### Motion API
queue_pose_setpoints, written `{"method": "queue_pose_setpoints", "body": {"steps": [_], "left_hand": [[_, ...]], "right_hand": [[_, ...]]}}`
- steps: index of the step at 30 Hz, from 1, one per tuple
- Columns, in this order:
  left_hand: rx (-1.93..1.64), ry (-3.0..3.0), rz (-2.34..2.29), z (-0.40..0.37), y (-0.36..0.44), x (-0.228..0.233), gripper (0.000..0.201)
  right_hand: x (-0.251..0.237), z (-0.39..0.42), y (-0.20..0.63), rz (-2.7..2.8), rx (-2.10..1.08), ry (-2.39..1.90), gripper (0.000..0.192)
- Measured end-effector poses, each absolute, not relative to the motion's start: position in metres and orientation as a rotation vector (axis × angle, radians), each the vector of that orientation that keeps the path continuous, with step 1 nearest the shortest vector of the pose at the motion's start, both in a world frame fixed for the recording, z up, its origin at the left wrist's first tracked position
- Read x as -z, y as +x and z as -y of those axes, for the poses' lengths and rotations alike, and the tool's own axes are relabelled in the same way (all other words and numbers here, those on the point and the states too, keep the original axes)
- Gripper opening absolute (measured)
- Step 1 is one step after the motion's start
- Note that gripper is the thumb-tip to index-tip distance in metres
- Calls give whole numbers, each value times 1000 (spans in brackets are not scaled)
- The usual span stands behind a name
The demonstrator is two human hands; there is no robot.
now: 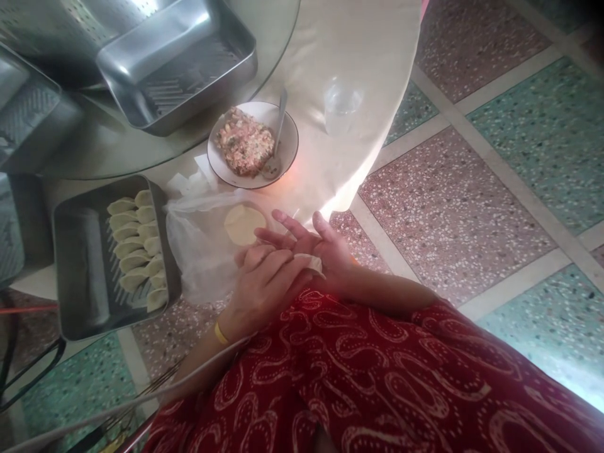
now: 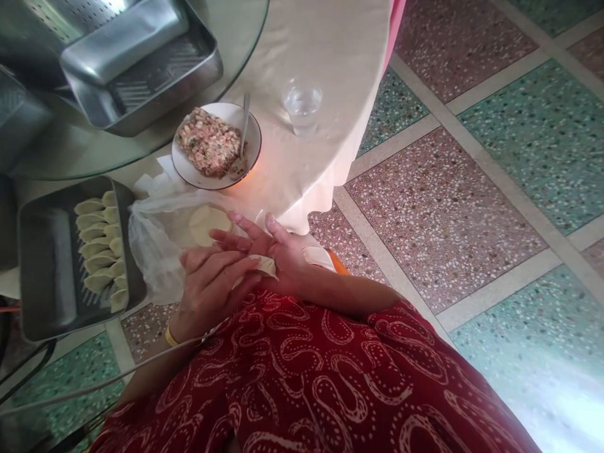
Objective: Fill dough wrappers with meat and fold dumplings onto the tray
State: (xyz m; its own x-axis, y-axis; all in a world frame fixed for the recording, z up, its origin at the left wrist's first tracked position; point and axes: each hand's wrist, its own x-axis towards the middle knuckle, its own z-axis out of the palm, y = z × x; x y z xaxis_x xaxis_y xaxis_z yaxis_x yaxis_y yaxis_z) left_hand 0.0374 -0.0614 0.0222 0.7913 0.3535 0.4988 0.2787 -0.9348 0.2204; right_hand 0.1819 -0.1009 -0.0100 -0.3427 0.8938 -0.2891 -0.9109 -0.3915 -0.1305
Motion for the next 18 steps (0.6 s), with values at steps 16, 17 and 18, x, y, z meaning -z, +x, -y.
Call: {"method": "queue_pose_setpoints", "body": {"steps": [16, 17, 18], "left_hand": [[-525, 2774, -384, 57, 32, -20, 28], [-500, 2760, -363, 56, 31, -19, 30], [-477, 2747, -348, 55, 30, -19, 31]], "right_hand": [[11, 99, 179, -72, -2033, -363, 58], [12, 99, 179, -84, -2031, -382, 57], [14, 98, 179, -101, -2026, -402, 56]]}}
